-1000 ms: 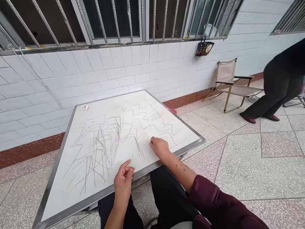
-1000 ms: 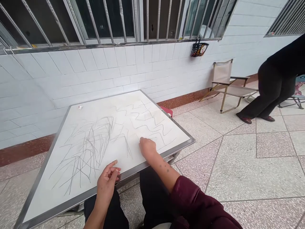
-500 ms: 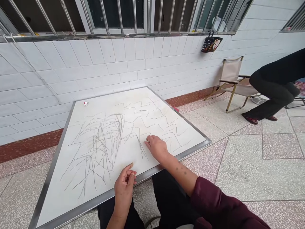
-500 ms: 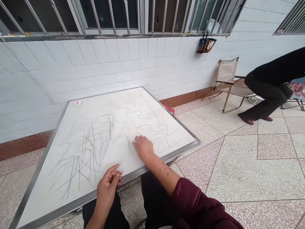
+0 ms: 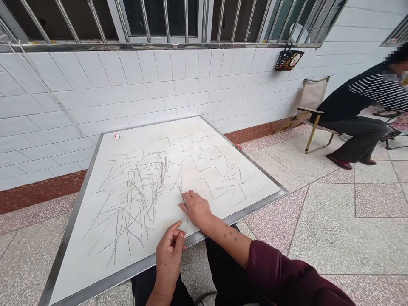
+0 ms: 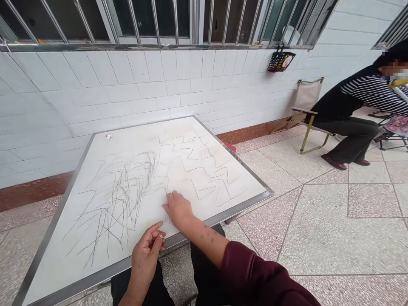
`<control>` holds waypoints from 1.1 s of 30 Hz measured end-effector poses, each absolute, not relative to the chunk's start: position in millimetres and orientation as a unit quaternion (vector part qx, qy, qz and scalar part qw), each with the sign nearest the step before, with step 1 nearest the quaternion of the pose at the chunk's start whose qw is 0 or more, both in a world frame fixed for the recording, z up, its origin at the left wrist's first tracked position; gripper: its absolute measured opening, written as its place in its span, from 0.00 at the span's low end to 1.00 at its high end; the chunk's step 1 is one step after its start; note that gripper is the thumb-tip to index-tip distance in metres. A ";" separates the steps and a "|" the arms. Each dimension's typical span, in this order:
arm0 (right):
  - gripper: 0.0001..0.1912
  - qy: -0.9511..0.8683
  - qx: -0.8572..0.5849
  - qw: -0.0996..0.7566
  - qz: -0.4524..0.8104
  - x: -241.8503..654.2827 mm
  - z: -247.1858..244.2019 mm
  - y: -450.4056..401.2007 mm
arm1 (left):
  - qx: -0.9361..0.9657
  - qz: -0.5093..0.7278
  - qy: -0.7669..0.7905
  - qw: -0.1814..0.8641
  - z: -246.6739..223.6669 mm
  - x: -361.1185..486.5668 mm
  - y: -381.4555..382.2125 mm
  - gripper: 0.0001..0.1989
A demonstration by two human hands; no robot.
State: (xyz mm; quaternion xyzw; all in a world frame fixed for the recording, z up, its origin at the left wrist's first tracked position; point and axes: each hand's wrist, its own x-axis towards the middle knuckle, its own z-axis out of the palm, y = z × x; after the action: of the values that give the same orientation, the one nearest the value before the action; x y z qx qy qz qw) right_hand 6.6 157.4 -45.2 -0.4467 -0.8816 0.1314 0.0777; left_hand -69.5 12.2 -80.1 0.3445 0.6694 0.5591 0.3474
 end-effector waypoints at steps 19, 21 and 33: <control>0.15 -0.798 -0.553 0.077 0.227 -61.7 -28.7 289.3 | 0.358 0.556 0.672 0.334 -81.8 -66.1 12.3 0.22; 0.14 -0.789 -0.561 0.076 0.238 -67.0 -30.0 291.6 | 0.361 0.555 0.670 0.334 -83.1 -65.9 12.0 0.22; 0.10 -0.703 -0.547 0.219 0.398 -62.2 -24.7 287.1 | 0.394 0.519 0.685 0.326 -86.4 -72.2 12.2 0.24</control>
State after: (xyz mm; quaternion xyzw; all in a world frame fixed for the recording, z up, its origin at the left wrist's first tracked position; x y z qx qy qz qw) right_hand -62.2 287.1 -24.7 -0.5473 -0.7033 0.3975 0.2188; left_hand -72.2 12.2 -86.4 0.3939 0.6850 0.5189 0.3263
